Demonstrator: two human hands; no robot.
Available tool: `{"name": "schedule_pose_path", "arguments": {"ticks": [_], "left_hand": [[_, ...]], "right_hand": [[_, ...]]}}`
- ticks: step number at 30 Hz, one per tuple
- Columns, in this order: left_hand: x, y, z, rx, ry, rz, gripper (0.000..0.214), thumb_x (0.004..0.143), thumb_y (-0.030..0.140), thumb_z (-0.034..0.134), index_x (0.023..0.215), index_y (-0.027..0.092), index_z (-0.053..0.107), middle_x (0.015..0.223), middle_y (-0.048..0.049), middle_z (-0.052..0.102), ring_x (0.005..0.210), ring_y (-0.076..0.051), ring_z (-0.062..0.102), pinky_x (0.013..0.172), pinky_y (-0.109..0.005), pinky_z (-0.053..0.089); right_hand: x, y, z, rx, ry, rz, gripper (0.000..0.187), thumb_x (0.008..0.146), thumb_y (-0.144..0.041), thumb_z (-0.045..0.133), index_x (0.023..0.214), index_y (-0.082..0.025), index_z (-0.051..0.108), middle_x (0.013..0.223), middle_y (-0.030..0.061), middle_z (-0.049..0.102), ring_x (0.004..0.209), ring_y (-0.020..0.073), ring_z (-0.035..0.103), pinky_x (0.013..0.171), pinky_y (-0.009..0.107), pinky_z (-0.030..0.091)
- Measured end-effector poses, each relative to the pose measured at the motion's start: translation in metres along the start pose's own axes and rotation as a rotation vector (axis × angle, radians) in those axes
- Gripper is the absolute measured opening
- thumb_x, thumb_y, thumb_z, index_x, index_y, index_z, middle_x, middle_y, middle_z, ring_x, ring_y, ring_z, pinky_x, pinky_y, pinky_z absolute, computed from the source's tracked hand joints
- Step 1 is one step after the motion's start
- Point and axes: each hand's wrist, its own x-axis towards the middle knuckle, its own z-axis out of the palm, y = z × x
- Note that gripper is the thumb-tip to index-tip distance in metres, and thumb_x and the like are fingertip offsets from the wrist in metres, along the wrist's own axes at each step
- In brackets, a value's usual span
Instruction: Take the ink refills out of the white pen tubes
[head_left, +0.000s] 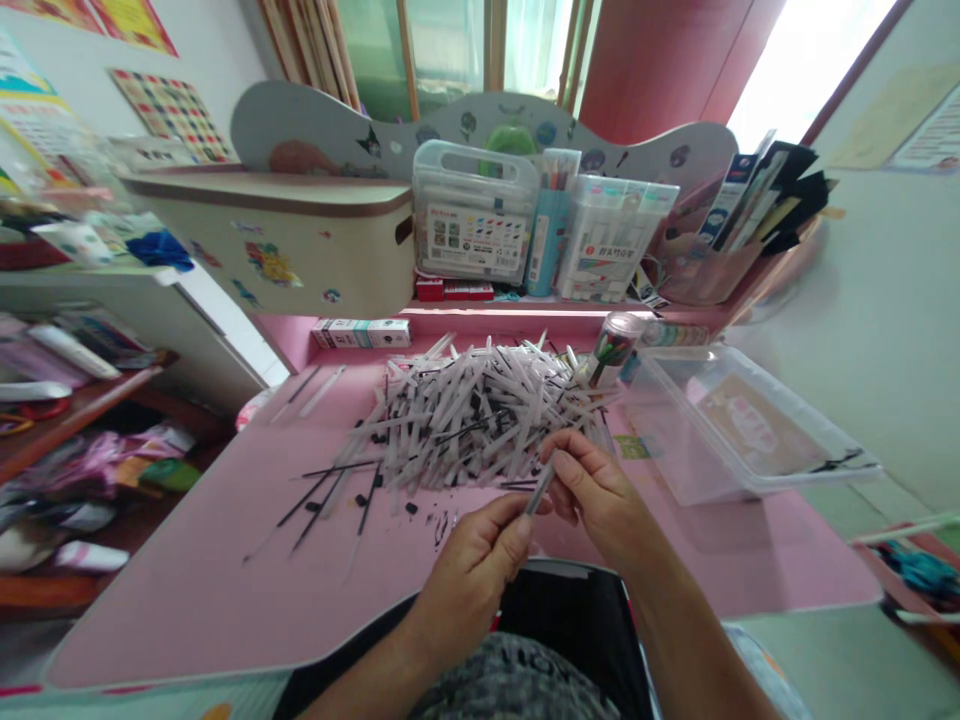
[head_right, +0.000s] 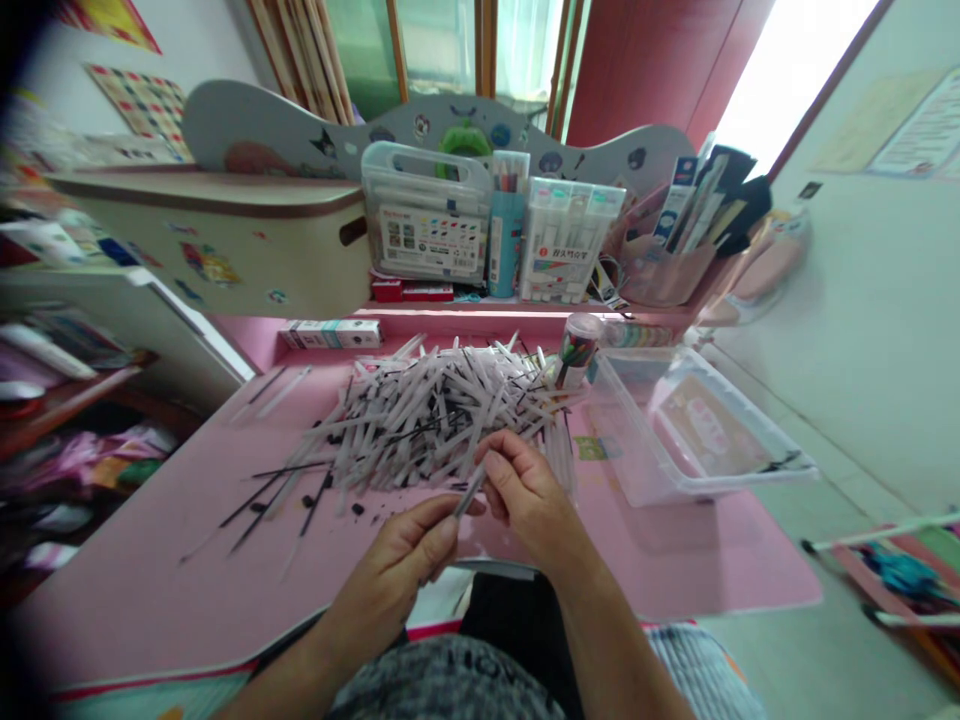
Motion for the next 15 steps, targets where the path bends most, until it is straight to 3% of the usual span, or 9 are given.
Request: {"name": "schedule_pose_path", "arguments": {"ticks": [5,10,15], "left_hand": [[-0.002,0.006,-0.001,0.151,-0.019,0.04,0.035,0.095,0.037,0.052,0.12,0.022,0.072,0.069,-0.0006,0.058,0.059,-0.014,0.044,0.059,-0.024,0.039],[-0.005,0.014,0.001,0.213,-0.031,0.151,0.034,0.096,0.027,0.049,0.12,0.026,0.073,0.099,-0.005,0.073,0.09,-0.022,0.062,0.092,-0.03,0.044],[-0.007,0.016,-0.001,0.238,-0.044,0.17,0.036,0.095,0.022,0.048,0.123,0.026,0.072,0.107,-0.0052,0.074,0.098,-0.025,0.065,0.093,-0.03,0.044]], "right_hand": [[-0.003,0.009,0.003,0.054,-0.013,-0.007,0.032,0.09,-0.053,0.058,0.093,-0.022,0.051,0.052,-0.0096,0.038,0.045,0.0074,0.031,0.043,0.018,0.025],[-0.009,0.01,0.0,0.019,-0.026,-0.028,0.03,0.092,-0.051,0.056,0.094,-0.021,0.052,0.054,-0.0084,0.041,0.047,0.0078,0.035,0.046,0.019,0.028],[-0.011,0.011,0.001,-0.002,-0.024,-0.051,0.031,0.093,-0.052,0.055,0.093,-0.021,0.052,0.055,-0.0079,0.041,0.05,0.0081,0.036,0.047,0.019,0.028]]}}
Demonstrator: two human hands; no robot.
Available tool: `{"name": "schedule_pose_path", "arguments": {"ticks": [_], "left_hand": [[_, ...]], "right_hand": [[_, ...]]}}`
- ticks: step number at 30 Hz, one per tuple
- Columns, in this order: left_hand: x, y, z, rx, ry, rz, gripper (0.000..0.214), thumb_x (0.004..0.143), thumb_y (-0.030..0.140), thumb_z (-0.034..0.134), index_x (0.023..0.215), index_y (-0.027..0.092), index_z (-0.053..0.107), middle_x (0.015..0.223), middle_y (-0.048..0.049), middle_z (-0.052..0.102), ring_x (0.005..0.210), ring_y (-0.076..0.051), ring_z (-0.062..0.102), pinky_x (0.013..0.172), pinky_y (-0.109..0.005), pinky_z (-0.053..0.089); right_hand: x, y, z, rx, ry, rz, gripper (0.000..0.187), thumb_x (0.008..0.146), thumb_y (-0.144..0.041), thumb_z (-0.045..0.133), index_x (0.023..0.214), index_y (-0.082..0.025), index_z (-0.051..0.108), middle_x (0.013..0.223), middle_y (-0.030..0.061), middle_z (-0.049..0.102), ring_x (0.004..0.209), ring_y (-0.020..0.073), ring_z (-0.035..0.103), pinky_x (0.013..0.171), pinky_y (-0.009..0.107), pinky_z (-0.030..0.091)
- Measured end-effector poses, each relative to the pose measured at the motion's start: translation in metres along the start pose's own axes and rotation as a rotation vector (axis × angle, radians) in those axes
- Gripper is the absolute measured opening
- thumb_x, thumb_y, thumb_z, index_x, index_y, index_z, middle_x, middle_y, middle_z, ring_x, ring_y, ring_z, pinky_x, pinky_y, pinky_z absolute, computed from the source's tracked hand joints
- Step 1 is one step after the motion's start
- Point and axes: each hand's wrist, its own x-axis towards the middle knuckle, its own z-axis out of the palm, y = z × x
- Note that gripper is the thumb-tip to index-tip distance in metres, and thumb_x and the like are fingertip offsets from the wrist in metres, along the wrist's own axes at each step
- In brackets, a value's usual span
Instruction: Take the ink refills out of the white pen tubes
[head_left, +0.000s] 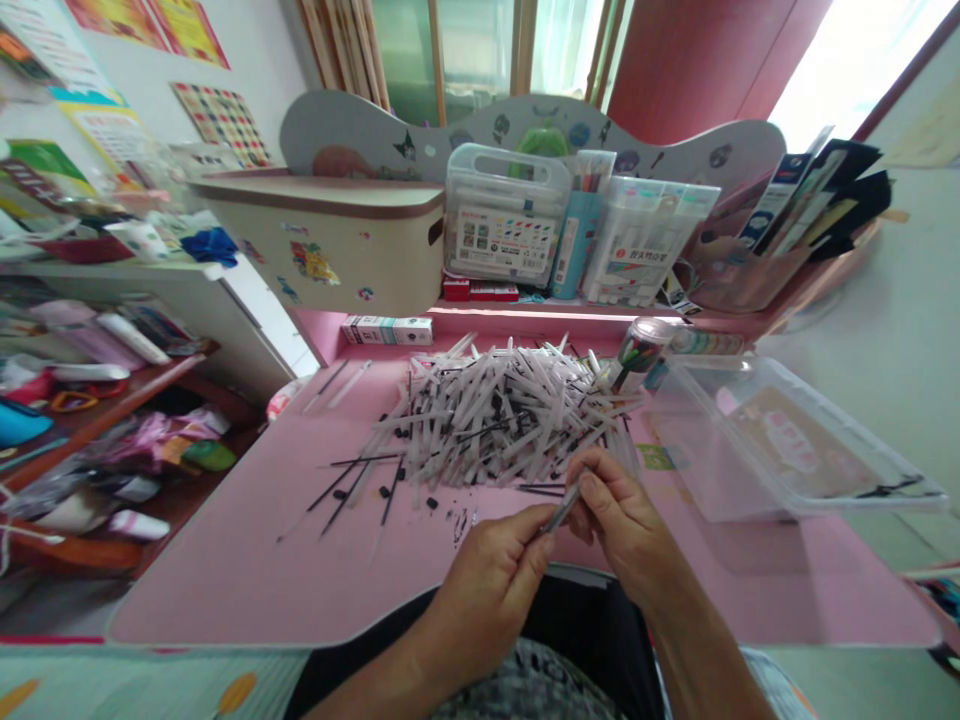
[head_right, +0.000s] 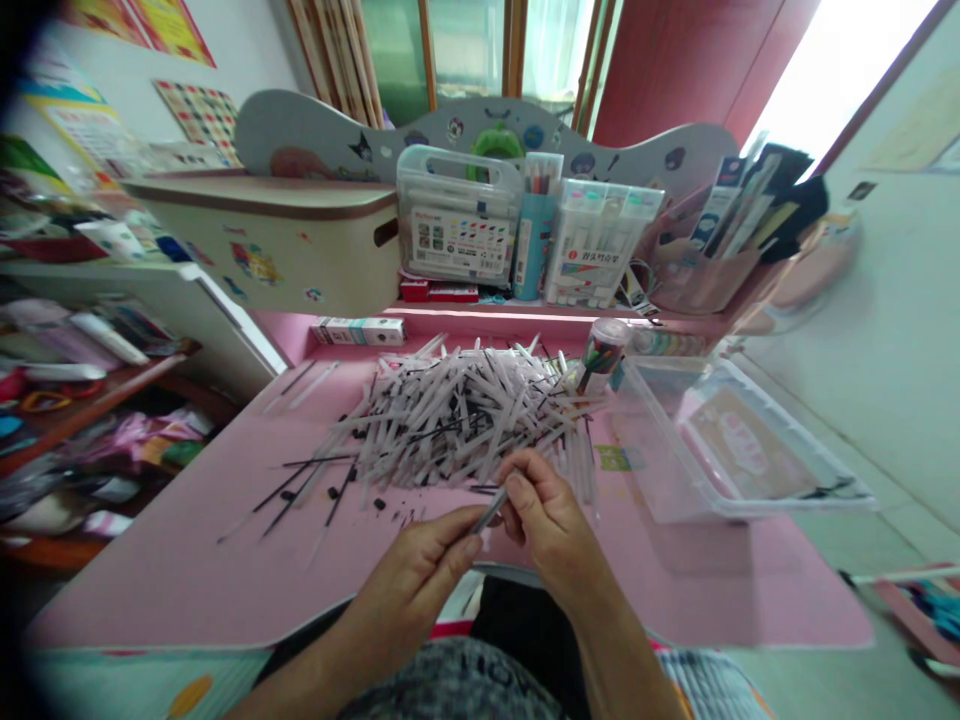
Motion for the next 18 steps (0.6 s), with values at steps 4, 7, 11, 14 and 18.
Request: {"name": "schedule_pose_path", "arguments": {"ticks": [4,7,11,14,18], "left_hand": [[-0.001,-0.003,-0.002,0.042,-0.008,0.007,0.037,0.095,0.02,0.047,0.124,0.025,0.07,0.109,-0.0041,0.074,0.098,-0.023,0.065,0.092,-0.029,0.045],[-0.003,-0.005,-0.003,0.085,-0.015,0.022,0.037,0.096,0.018,0.046,0.125,0.024,0.068,0.111,-0.0026,0.073,0.099,-0.02,0.065,0.092,-0.027,0.044],[-0.003,-0.008,-0.005,0.147,-0.021,0.018,0.035,0.097,0.02,0.045,0.123,0.024,0.068,0.11,-0.0018,0.073,0.098,-0.018,0.064,0.091,-0.025,0.043],[0.0,-0.01,-0.009,0.159,-0.035,-0.039,0.032,0.097,0.022,0.046,0.12,0.023,0.068,0.102,-0.0017,0.072,0.093,-0.017,0.063,0.087,-0.026,0.043],[0.002,-0.015,-0.015,0.089,-0.07,-0.126,0.031,0.098,0.03,0.045,0.118,0.02,0.067,0.085,-0.0003,0.064,0.069,-0.014,0.053,0.066,-0.024,0.042]], "right_hand": [[0.001,0.002,0.002,-0.018,-0.006,-0.015,0.032,0.094,-0.052,0.055,0.092,-0.021,0.053,0.055,-0.0075,0.042,0.051,0.0083,0.037,0.049,0.019,0.03],[0.002,0.003,0.005,-0.028,0.006,-0.02,0.033,0.092,-0.053,0.056,0.091,-0.02,0.054,0.056,-0.0075,0.041,0.052,0.0083,0.037,0.05,0.02,0.031],[0.004,0.005,0.008,-0.037,0.014,-0.011,0.035,0.091,-0.055,0.057,0.09,-0.02,0.054,0.055,-0.0076,0.042,0.051,0.0083,0.039,0.05,0.02,0.031],[0.008,0.009,0.009,-0.004,0.026,0.024,0.034,0.092,-0.054,0.057,0.091,-0.02,0.054,0.053,-0.008,0.043,0.049,0.008,0.04,0.049,0.02,0.03],[0.009,0.014,0.009,0.158,0.003,0.069,0.032,0.094,-0.049,0.056,0.104,-0.019,0.058,0.058,-0.0059,0.05,0.052,0.0081,0.045,0.053,0.021,0.033]]}}
